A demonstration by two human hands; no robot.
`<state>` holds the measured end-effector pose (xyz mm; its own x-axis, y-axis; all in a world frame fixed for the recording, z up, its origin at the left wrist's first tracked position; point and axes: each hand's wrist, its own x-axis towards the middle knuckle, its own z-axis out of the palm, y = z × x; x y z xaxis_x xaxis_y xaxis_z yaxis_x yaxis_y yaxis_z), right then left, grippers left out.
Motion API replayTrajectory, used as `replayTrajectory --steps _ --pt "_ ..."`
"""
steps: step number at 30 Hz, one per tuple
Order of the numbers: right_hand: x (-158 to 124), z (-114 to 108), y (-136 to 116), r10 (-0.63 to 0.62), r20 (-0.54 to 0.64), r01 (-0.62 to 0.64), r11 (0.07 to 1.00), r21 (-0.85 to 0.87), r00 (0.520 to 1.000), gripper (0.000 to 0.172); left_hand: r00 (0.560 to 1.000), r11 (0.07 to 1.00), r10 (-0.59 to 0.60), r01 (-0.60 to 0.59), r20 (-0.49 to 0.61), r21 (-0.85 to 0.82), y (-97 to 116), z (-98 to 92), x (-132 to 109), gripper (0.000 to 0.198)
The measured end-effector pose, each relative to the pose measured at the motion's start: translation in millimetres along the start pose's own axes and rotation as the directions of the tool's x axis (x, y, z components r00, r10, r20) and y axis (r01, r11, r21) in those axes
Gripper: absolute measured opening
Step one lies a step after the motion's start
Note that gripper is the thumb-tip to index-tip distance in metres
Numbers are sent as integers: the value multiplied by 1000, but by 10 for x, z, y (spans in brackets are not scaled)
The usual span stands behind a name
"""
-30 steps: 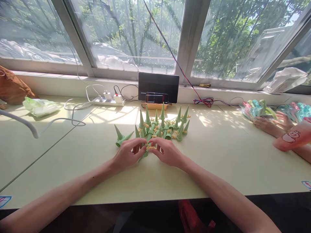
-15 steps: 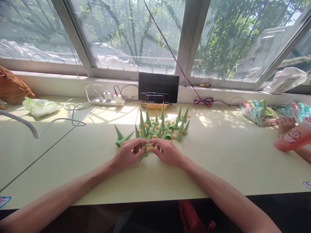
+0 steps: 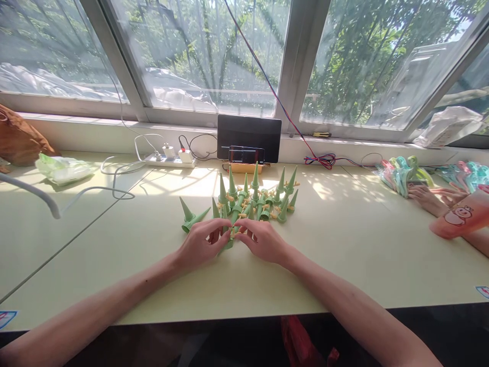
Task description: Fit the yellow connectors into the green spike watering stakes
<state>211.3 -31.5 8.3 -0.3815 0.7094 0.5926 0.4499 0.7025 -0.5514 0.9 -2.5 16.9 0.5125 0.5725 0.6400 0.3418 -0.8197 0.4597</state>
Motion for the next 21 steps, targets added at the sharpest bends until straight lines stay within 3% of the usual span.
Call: replayTrajectory --steps 21 --pt "-14 9 30 11 21 -11 1000 -14 1000 17 1000 1000 -26 26 14 12 12 -12 8 9"
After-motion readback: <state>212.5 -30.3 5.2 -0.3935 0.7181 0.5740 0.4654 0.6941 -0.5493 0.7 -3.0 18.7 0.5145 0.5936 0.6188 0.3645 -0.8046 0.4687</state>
